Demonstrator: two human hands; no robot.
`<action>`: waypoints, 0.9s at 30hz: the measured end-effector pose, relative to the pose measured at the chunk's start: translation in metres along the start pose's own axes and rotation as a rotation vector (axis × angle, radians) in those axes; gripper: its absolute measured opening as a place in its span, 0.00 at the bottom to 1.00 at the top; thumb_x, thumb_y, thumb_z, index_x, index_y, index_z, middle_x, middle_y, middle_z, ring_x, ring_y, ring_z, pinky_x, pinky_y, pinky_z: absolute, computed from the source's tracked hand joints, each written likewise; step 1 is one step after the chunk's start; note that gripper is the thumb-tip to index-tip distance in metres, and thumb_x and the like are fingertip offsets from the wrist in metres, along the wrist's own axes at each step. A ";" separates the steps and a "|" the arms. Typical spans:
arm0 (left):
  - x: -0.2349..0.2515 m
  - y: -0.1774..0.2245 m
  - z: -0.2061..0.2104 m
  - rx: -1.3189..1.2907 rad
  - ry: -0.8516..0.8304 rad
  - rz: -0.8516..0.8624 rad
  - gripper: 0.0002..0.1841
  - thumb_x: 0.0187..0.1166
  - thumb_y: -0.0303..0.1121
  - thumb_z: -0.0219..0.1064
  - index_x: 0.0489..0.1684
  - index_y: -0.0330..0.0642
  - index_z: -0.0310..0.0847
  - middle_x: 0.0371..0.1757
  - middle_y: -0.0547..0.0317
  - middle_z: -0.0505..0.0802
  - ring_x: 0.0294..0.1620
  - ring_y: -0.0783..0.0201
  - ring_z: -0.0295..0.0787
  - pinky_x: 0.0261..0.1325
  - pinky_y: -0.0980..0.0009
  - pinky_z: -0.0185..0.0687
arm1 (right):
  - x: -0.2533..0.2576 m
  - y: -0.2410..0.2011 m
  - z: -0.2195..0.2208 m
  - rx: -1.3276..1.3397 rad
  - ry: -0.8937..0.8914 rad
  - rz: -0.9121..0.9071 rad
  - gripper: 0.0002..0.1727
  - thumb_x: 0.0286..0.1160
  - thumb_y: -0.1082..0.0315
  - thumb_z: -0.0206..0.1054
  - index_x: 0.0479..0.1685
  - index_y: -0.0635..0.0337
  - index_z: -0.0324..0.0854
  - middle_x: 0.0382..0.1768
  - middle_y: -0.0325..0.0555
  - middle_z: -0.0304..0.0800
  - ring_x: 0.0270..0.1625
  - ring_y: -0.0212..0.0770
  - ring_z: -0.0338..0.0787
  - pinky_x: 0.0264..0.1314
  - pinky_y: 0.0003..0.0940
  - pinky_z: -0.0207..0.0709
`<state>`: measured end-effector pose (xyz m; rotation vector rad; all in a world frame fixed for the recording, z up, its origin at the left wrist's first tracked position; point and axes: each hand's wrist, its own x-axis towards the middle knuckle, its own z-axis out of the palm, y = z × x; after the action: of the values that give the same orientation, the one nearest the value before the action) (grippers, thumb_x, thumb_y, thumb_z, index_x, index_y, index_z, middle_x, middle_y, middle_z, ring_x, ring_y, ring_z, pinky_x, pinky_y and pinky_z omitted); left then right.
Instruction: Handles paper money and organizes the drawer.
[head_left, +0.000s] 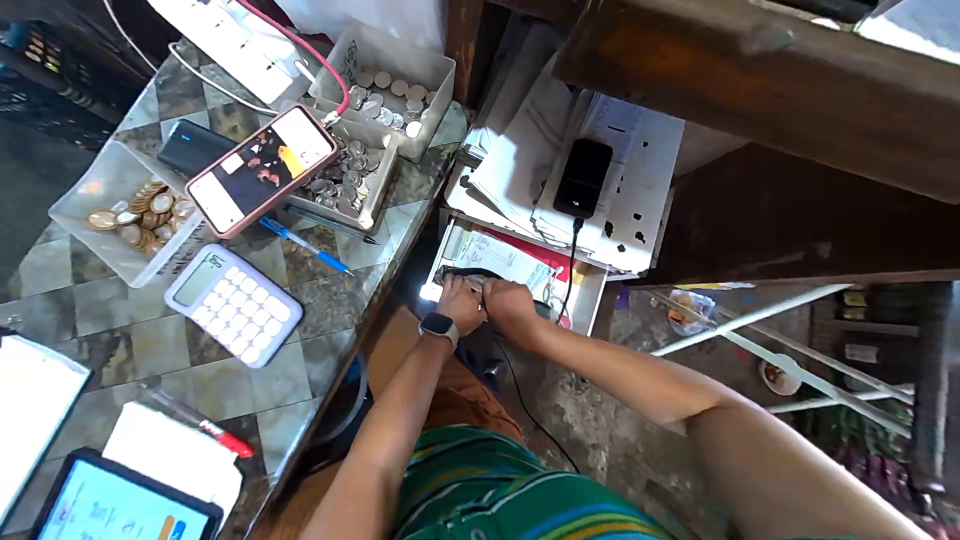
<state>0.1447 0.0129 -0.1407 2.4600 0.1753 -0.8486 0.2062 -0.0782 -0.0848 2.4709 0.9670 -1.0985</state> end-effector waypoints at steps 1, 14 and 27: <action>-0.001 0.001 -0.001 -0.010 0.000 -0.004 0.27 0.88 0.49 0.55 0.76 0.40 0.79 0.83 0.37 0.76 0.91 0.39 0.56 0.93 0.39 0.26 | 0.001 -0.008 -0.005 -0.037 -0.052 0.032 0.23 0.88 0.75 0.49 0.79 0.77 0.65 0.71 0.73 0.79 0.73 0.70 0.82 0.66 0.65 0.78; -0.002 -0.004 0.019 -0.025 0.193 0.039 0.32 0.89 0.59 0.50 0.80 0.46 0.77 0.87 0.42 0.72 0.93 0.41 0.52 0.94 0.42 0.29 | 0.047 -0.018 -0.027 -0.173 -0.128 -0.171 0.19 0.87 0.70 0.54 0.68 0.72 0.75 0.65 0.70 0.85 0.68 0.69 0.86 0.62 0.68 0.79; -0.004 -0.004 0.014 -0.008 0.101 0.034 0.35 0.90 0.62 0.44 0.79 0.45 0.78 0.88 0.36 0.69 0.94 0.36 0.47 0.94 0.40 0.22 | 0.050 -0.012 -0.033 -0.023 -0.105 -0.158 0.16 0.79 0.66 0.66 0.56 0.72 0.83 0.62 0.67 0.86 0.69 0.65 0.86 0.65 0.65 0.79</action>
<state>0.1333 0.0095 -0.1495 2.4929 0.1717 -0.7091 0.2413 -0.0304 -0.0987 2.3259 1.1520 -1.2448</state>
